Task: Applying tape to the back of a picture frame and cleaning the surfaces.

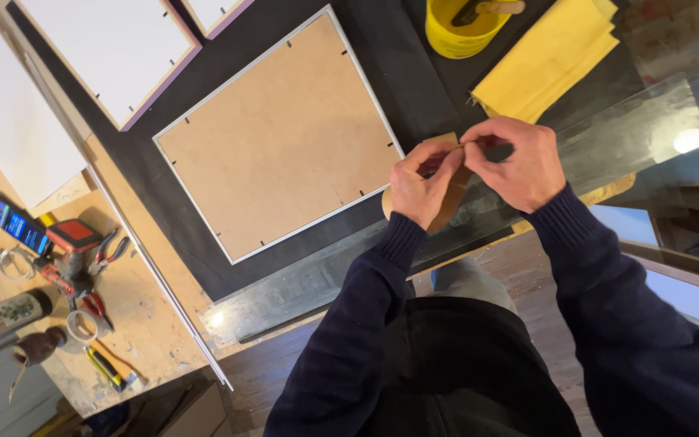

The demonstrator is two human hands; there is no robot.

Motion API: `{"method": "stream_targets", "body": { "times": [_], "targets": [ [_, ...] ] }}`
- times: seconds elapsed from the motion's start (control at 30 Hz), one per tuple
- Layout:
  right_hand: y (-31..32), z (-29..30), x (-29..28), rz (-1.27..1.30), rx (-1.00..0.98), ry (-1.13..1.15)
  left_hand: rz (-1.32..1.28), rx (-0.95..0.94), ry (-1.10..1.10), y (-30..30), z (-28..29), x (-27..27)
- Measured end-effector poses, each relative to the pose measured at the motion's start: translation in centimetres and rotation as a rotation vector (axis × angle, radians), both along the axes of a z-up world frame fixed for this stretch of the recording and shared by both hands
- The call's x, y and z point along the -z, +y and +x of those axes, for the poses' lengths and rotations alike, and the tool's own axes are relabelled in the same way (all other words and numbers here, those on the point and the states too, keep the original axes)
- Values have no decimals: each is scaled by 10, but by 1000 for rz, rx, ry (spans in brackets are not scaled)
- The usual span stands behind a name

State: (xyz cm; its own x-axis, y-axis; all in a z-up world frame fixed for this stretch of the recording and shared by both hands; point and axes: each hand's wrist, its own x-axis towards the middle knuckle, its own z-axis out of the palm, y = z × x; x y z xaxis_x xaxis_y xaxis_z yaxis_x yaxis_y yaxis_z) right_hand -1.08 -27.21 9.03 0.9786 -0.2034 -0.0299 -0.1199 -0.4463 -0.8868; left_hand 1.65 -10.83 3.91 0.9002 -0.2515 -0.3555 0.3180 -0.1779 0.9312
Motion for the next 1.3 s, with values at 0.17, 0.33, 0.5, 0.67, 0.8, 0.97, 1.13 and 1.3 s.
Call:
{"method": "stream_targets", "body": {
  "times": [0.17, 0.33, 0.5, 0.67, 0.8, 0.97, 1.13, 1.3],
  "targets": [
    [-2, 5, -15, -113, -58, 28, 45, 38, -139, 2, -2, -4],
    [-17, -8, 3, -192, -27, 39, -20, 18, -132, 7, -10, 14],
    [-14, -12, -7, 307, 46, 149, -84, -34, -1, 8, -7, -1],
    [-3, -15, -1, 183, 11, 131, 152, 57, -170, 3, 5, -40],
    [1, -16, -8, 101, -18, 69, 343, 227, -580, 0, 17, -68],
    [5, -20, -15, 66, -13, 43, 445, 314, -810, 6, 24, -50],
    [9, -23, -19, 69, 39, 42, 501, 336, -898, 33, 42, -54],
    [16, -23, -20, 79, 25, -1, 319, 363, -815, 30, 33, -70]
  ]
}}
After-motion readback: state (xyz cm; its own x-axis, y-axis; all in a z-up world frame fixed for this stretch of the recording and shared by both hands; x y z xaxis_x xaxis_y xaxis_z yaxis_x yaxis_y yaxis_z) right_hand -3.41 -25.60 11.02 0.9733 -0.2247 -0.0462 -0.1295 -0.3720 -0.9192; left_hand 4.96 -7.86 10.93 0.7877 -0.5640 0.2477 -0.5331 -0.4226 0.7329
